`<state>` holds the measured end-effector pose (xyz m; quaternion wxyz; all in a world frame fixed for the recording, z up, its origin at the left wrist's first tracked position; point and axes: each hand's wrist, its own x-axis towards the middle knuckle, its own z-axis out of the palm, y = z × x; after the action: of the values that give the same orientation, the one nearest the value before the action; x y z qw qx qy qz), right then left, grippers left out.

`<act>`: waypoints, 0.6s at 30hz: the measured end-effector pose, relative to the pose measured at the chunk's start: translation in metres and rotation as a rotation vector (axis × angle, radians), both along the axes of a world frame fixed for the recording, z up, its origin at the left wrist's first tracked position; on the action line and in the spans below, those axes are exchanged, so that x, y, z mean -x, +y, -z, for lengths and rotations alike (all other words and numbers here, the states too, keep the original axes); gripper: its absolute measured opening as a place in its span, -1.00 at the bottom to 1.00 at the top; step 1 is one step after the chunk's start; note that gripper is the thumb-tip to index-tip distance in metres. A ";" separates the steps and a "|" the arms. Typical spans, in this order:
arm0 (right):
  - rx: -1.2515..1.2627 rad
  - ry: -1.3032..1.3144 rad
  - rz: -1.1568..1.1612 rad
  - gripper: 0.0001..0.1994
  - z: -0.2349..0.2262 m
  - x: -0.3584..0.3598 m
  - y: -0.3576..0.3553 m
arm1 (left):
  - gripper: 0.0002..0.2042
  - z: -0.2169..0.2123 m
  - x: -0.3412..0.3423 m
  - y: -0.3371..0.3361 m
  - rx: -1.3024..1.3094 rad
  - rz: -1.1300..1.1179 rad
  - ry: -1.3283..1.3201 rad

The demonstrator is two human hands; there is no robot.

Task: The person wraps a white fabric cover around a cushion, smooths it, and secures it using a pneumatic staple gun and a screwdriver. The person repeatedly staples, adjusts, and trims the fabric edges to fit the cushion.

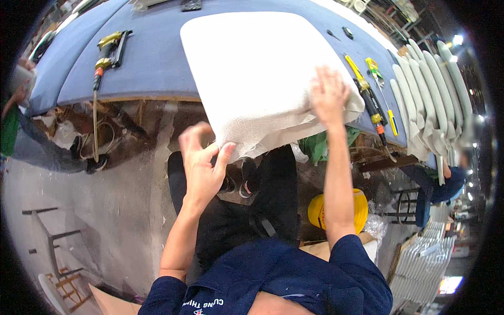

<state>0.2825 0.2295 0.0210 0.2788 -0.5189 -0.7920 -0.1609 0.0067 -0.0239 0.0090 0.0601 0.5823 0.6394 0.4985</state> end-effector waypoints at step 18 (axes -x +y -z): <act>0.956 1.785 -0.561 -0.64 0.018 0.102 -0.194 | -0.77 0.005 0.041 0.015 0.064 0.462 -0.203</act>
<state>0.1809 0.0356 0.0029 0.5546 -0.3032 -0.3720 0.6798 -0.0342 -0.0086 0.0044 0.2549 0.6578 0.4953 0.5070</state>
